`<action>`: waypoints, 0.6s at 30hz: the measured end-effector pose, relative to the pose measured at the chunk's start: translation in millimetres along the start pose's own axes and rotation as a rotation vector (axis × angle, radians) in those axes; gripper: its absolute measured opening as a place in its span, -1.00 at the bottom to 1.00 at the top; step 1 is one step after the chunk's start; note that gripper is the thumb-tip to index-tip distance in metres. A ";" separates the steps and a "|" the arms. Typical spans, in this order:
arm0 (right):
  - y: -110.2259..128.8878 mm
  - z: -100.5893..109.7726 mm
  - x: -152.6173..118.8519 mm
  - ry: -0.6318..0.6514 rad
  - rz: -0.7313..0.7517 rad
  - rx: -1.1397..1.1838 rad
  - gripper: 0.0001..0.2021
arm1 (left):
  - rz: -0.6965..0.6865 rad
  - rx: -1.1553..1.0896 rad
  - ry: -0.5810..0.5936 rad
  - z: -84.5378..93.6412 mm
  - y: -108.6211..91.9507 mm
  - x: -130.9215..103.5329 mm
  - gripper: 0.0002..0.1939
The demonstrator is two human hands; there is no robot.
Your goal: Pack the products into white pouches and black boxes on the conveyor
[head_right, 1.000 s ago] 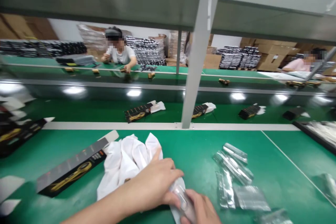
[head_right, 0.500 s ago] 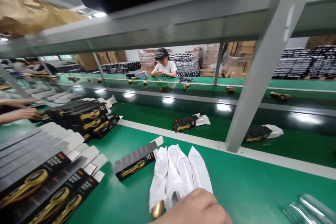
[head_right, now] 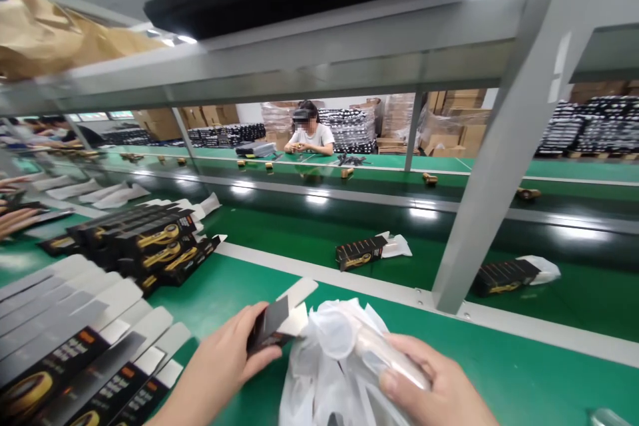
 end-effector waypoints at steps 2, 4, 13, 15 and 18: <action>11.3 -27.8 7.0 0.136 -0.028 0.148 -0.51 | -0.043 -0.087 -0.025 9.5 -8.9 -7.2 -0.53; 21.8 -48.9 10.4 0.235 -0.059 0.253 -0.49 | -0.075 -0.188 -0.095 20.4 -13.1 -12.6 -0.47; 1.5 -46.9 -3.7 0.429 -0.227 -0.020 -0.58 | -0.341 -0.129 -0.340 46.7 -47.2 -39.3 -0.39; -2.0 -39.1 -6.8 0.380 -0.244 -0.044 -0.59 | -0.397 -0.077 -0.370 49.6 -54.9 -42.8 -0.36; 4.5 -35.2 -13.1 0.303 -0.245 -0.117 -0.60 | -0.469 -0.019 -0.426 54.5 -63.7 -46.4 -0.34</action>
Point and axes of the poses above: each hand's wrist, its own x-axis towards the middle knuckle, its own z-axis out of the back of the hand, y = z × x, the point moved 9 cm from there along x, towards the middle knuckle, and after that the axes turned 14 degrees about x, right-handed, at the moved point
